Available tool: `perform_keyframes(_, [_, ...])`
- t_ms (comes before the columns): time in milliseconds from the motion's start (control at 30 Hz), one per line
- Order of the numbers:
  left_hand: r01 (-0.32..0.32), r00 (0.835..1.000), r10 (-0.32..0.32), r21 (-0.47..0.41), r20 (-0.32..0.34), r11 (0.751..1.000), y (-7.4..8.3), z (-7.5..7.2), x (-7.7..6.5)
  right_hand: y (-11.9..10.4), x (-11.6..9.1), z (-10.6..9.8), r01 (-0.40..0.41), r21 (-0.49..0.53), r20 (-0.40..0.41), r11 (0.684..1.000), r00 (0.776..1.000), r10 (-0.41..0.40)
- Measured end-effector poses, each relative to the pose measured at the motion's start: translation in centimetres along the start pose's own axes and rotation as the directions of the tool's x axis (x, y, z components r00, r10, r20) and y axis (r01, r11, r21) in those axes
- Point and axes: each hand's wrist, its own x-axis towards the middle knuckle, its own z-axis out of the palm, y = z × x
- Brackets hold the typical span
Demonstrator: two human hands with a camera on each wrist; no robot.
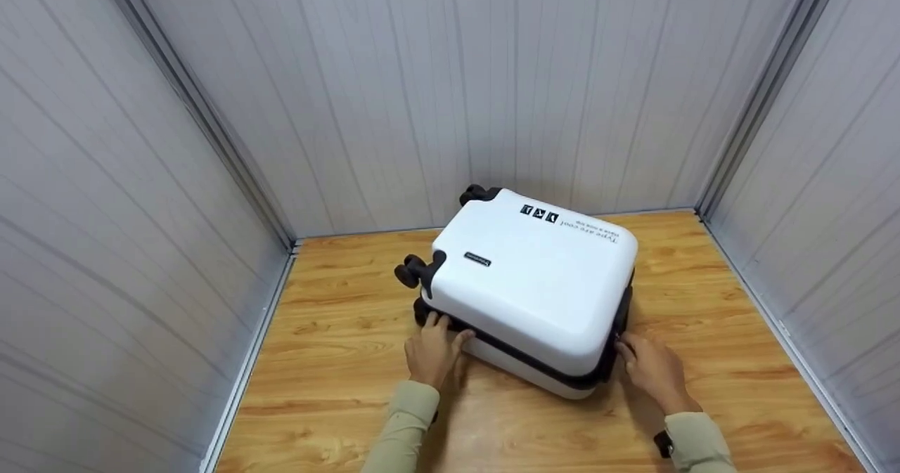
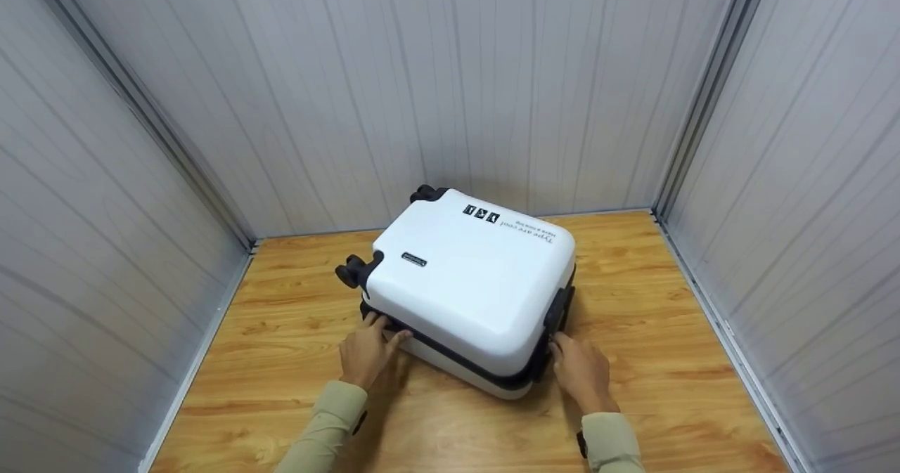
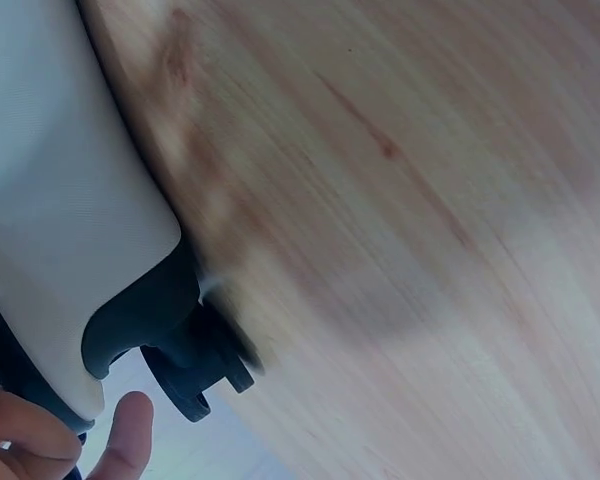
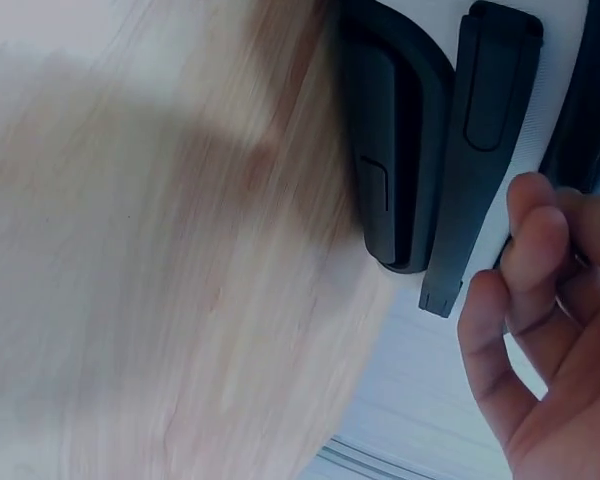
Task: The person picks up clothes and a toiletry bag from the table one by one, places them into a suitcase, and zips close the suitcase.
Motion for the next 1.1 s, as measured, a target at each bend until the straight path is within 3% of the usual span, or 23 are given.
perform_keyframes(267, [0.001, 1.0, -0.001, -0.012, -0.003, 1.0, 0.1, 0.1, 0.3, -0.7, -0.9, -0.2, 0.03, -0.005, 0.02, 1.0, 0.999, -0.03])
perform_keyframes(467, [-0.025, 0.999, 0.027, -0.04, 0.033, 0.999, -0.1, 0.0, 0.4, -0.8, -1.1, -0.3, -0.054, 0.028, 0.073, 0.998, 0.996, 0.052])
perform_keyframes(600, [-0.057, 0.997, 0.06, -0.059, 0.055, 0.997, -0.5, -0.5, 0.4, -0.7, -1.0, 0.0, -0.091, 0.064, 0.056, 0.994, 0.995, 0.087])
perform_keyframes(700, [-0.095, 0.995, 0.098, -0.091, 0.031, 0.991, -1.0, -0.7, 0.2, -0.8, -0.8, 0.2, -0.117, 0.09, 0.065, 0.989, 0.992, 0.111])
perform_keyframes(767, [-0.132, 0.991, 0.128, -0.13, -0.036, 0.983, -1.2, -0.5, -0.2, -0.9, -0.7, 0.3, -0.137, 0.101, 0.077, 0.985, 0.989, 0.13])
perform_keyframes(867, [-0.199, 0.967, 0.16, -0.192, -0.201, 0.961, -1.0, -0.2, -1.1, -0.7, -0.7, 0.4, -0.15, 0.106, 0.092, 0.983, 0.986, 0.141])
perform_keyframes(967, [-0.285, 0.913, 0.197, -0.212, -0.357, 0.935, 0.1, -0.5, -1.4, -0.5, -0.6, 0.7, -0.147, 0.11, 0.097, 0.983, 0.986, 0.137])
perform_keyframes(1033, [-0.34, 0.886, 0.236, -0.211, -0.399, 0.917, 1.2, -1.3, -0.9, -0.5, -0.5, 0.8, -0.143, 0.114, 0.097, 0.983, 0.986, 0.132])
perform_keyframes(1100, [-0.391, 0.871, 0.294, -0.194, -0.393, 0.9, 2.4, -2.3, 0.0, -0.4, -0.4, 0.9, -0.142, 0.116, 0.1, 0.983, 0.986, 0.131])
